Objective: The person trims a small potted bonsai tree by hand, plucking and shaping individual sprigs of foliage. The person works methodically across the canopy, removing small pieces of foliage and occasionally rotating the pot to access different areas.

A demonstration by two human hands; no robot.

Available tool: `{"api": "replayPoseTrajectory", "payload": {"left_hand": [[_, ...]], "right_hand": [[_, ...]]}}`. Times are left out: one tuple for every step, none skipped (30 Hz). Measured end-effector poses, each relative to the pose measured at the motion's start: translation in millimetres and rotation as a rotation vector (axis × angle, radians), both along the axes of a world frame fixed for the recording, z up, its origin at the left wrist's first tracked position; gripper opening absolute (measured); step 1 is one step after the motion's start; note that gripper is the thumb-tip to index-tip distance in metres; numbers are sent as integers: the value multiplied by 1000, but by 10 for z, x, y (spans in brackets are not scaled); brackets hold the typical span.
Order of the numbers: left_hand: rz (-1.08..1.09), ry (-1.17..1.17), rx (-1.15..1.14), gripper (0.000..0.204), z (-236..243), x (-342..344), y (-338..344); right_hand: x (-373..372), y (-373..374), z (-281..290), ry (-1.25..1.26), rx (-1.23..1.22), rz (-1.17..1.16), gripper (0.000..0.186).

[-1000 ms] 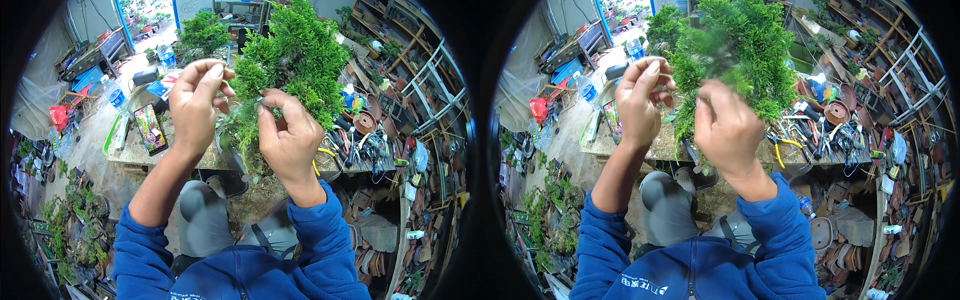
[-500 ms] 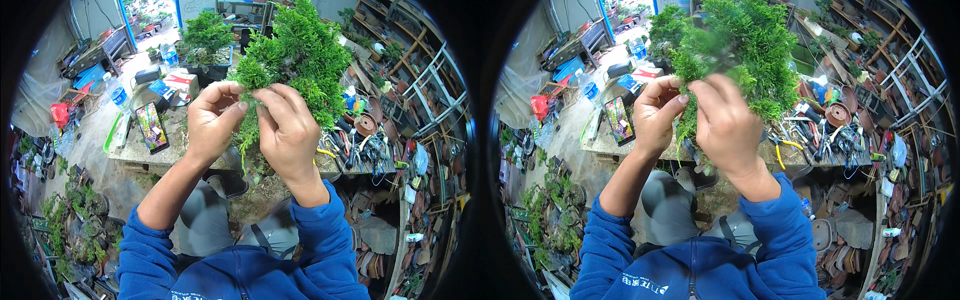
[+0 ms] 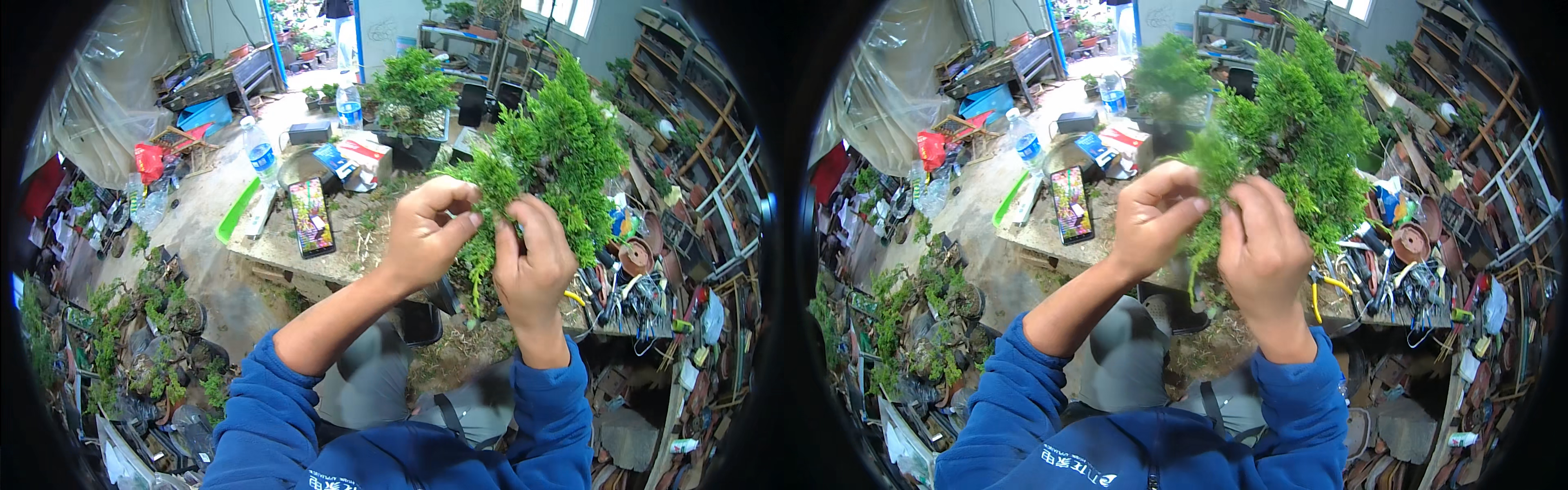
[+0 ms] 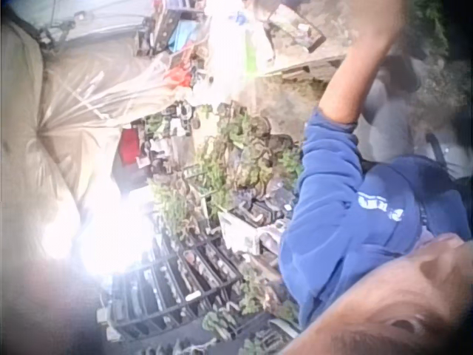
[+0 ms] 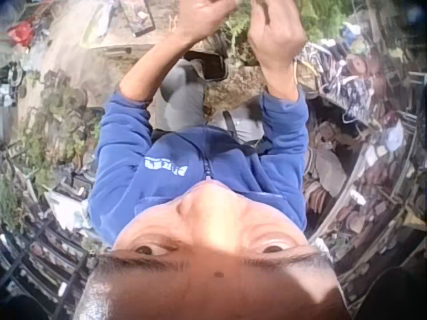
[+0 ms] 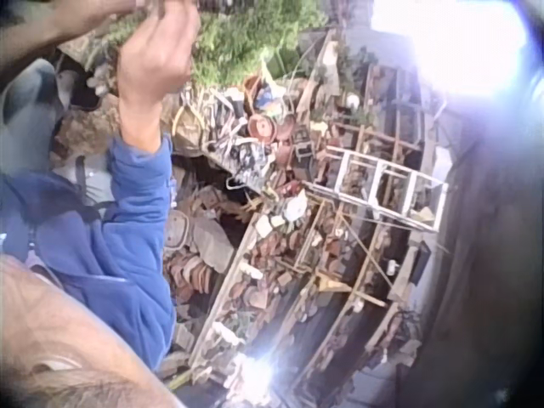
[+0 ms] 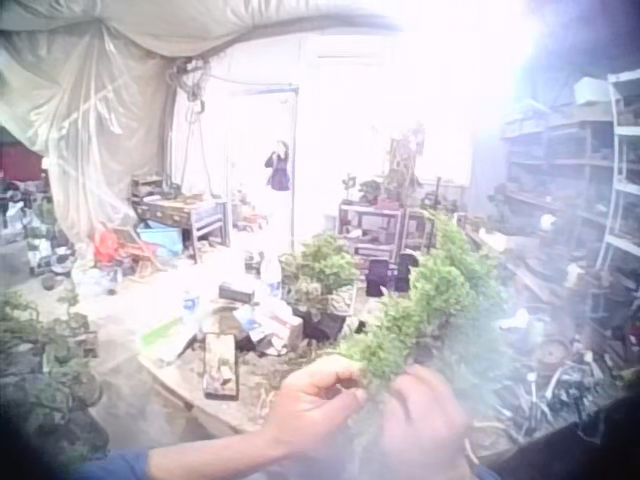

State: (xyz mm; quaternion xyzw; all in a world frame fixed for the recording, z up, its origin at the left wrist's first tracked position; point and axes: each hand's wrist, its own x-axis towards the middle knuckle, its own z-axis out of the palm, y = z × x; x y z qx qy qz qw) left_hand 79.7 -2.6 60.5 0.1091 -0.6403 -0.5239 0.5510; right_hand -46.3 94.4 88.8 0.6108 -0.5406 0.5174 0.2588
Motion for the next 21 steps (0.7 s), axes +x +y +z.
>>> {"api": "replayPoseTrajectory", "payload": {"left_hand": [[18,-27,-44,19,4,2,-8],[30,-66,-82,19,15,-2,-13],[79,-91,-153,20,32,-14,-18],[135,-128,-245,22,53,-6,-24],[143,-150,-247,23,77,1,-18],[152,-172,-249,23,104,15,-16],[150,-153,-263,23,137,15,-14],[146,-172,-289,22,169,29,-20],[142,-192,-316,22,204,45,-36],[138,-210,-334,22,234,56,-48],[130,-212,-320,21,256,58,-51],[141,-228,-342,21,275,60,-62],[151,-243,-360,21,289,60,-72],[161,-259,-377,21,299,57,-80],[165,-264,-400,20,309,51,-94],[164,-275,-414,20,313,46,-102],[164,-285,-429,20,318,40,-115],[157,-290,-441,20,320,36,-128],[144,-271,-463,19,325,22,-143],[147,-257,-482,19,324,29,-156],[137,-260,-499,19,322,29,-165]], "right_hand": [[-14,-5,-14,0,-3,-3,22],[-24,-10,-25,2,-12,-3,23],[-32,-11,-33,-1,-17,-4,24],[-37,-15,-37,5,-21,-8,24],[-38,-14,-38,6,-20,-12,25],[-36,-17,-37,2,-19,-17,26],[-26,-12,-35,-11,-12,-21,27],[-19,-9,-32,-6,-12,-24,27],[-15,-9,-25,-2,-13,-27,27],[-9,-9,-20,1,-14,-31,27],[-4,-4,-15,-19,4,-30,26],[-1,-4,-11,-12,-4,-25,25],[-1,-2,-8,-14,-1,-25,25],[-1,1,-8,-26,9,-29,25],[-1,2,-8,-15,10,-37,24],[-1,5,-10,-8,2,-29,24],[-1,7,-14,-7,1,-25,24],[-2,9,-18,-10,2,-28,24],[-1,14,-24,-16,2,-12,25],[-1,12,-30,-20,5,-1,25],[0,13,-38,-28,2,8,25]]}}
